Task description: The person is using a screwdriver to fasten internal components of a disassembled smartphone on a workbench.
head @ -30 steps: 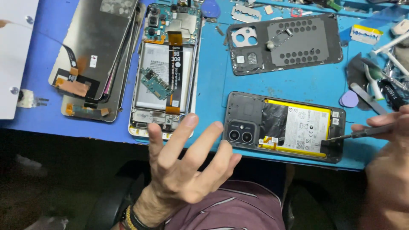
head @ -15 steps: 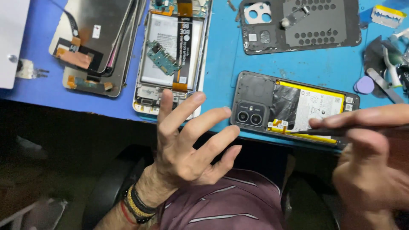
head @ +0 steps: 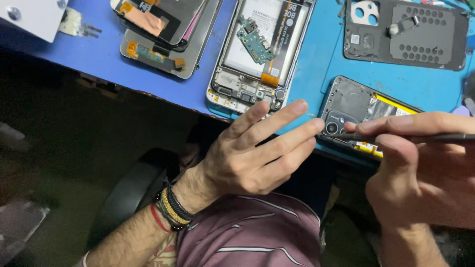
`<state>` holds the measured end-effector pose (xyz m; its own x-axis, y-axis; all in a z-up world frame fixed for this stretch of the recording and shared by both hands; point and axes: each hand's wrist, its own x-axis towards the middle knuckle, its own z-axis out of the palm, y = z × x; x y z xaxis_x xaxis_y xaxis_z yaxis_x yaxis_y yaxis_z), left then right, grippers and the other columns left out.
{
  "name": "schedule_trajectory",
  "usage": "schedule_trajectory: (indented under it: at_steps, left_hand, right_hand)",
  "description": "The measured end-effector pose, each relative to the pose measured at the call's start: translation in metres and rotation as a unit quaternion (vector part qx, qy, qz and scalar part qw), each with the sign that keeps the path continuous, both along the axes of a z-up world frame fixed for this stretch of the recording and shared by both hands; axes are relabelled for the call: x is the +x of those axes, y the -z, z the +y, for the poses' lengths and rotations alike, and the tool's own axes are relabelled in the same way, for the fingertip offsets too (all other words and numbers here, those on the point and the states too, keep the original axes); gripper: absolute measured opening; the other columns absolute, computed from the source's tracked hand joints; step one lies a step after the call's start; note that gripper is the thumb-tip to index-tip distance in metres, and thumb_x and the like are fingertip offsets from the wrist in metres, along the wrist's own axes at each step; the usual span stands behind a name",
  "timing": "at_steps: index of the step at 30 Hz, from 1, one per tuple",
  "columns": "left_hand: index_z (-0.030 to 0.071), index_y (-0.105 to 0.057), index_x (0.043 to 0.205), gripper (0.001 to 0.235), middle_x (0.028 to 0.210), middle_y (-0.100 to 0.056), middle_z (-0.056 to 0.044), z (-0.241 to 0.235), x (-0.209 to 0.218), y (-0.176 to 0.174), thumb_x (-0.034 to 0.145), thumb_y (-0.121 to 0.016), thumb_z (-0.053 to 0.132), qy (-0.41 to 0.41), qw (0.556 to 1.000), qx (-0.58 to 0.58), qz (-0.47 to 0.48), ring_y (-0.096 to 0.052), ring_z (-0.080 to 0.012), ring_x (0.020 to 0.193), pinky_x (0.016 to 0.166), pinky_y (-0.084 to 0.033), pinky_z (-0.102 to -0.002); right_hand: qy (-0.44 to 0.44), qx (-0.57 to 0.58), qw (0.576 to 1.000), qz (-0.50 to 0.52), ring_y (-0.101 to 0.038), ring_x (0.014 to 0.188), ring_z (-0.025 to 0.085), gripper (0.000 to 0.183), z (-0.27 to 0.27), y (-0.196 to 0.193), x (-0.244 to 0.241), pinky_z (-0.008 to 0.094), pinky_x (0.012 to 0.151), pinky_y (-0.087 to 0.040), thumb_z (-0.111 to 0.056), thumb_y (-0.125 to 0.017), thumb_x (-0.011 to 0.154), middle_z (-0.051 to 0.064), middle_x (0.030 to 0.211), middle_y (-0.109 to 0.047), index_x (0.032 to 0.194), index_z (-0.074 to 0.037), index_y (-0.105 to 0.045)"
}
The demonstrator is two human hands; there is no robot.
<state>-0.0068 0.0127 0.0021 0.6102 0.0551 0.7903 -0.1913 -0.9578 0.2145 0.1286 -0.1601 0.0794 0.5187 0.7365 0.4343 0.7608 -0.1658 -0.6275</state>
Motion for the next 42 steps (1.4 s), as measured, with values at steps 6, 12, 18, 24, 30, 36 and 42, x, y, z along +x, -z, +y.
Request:
schedule_trajectory:
  at_steps: [6,12,18,24,30,36,42]
  left_hand:
    - [0.020,-0.082,0.112,0.009,0.149,-0.063,0.002,-0.003,0.003,0.009,0.114,-0.074,0.016,0.002,1.000,-0.018,-0.005,-0.048,-0.0174,0.147,0.135,-0.008,-0.036]
    - [0.021,-0.080,0.121,0.010,0.144,-0.066,0.003,-0.005,0.003,0.003,0.112,-0.075,0.017,-0.020,1.000,-0.018,-0.007,-0.053,-0.0157,0.140,0.131,-0.015,-0.035]
    - [0.018,-0.082,0.123,0.015,0.140,-0.069,0.003,-0.003,0.002,-0.002,0.110,-0.074,0.016,-0.016,1.000,-0.021,-0.001,-0.055,-0.0159,0.137,0.128,-0.019,-0.035]
    - [0.014,-0.082,0.121,0.015,0.138,-0.068,0.000,-0.004,0.001,-0.007,0.107,-0.077,0.013,-0.002,0.999,-0.042,0.001,-0.056,-0.0190,0.135,0.125,-0.026,-0.037]
    - [0.013,-0.079,0.126,0.021,0.141,-0.068,-0.001,-0.009,0.000,-0.006,0.108,-0.071,0.018,-0.001,0.999,-0.044,0.012,-0.055,-0.0216,0.138,0.128,-0.019,-0.040]
    - [0.012,-0.076,0.130,0.030,0.143,-0.065,-0.002,-0.012,0.000,-0.010,0.100,-0.074,0.013,0.013,0.997,-0.059,0.045,-0.051,-0.0230,0.140,0.127,-0.017,-0.042]
    - [0.009,-0.076,0.127,0.029,0.141,-0.067,-0.003,-0.012,0.001,-0.017,0.098,-0.071,0.011,0.018,0.997,-0.061,0.043,-0.053,-0.0255,0.138,0.126,-0.019,-0.043]
  right_hand:
    - [-0.030,-0.025,0.998,-0.058,-0.075,0.109,0.039,0.021,-0.002,0.002,0.006,0.042,0.100,-0.061,0.017,-0.050,0.118,0.032,0.114,-0.072,0.139,0.023,-0.045]
    - [-0.054,-0.085,0.994,-0.035,-0.070,0.089,0.033,0.002,0.018,-0.023,0.002,0.037,0.081,-0.057,0.023,-0.060,0.103,0.032,0.105,-0.071,0.104,0.021,-0.061]
    - [-0.044,-0.080,0.994,-0.065,-0.069,0.091,0.033,0.027,0.019,-0.027,-0.001,0.038,0.082,-0.058,0.029,-0.080,0.101,0.030,0.103,-0.068,0.105,0.023,-0.055]
    - [0.009,-0.088,0.994,-0.071,-0.067,0.091,0.029,0.030,0.011,-0.022,-0.005,0.036,0.084,-0.055,0.021,-0.086,0.105,0.024,0.101,-0.066,0.098,0.013,-0.058]
    - [0.036,-0.015,0.988,-0.148,-0.072,0.093,0.036,0.054,0.004,-0.006,0.000,0.037,0.075,-0.055,0.011,-0.097,0.108,0.029,0.100,-0.067,0.120,0.026,-0.047]
    - [-0.107,0.022,0.993,-0.037,-0.076,0.122,0.035,0.084,0.007,-0.022,-0.007,0.037,0.102,-0.073,0.029,-0.060,0.115,0.033,0.137,-0.062,0.164,-0.026,-0.019]
    - [-0.037,0.045,0.995,-0.086,-0.073,0.098,0.033,0.071,0.010,-0.021,-0.005,0.040,0.088,-0.067,0.028,-0.084,0.100,0.022,0.105,-0.049,0.136,0.009,-0.026]
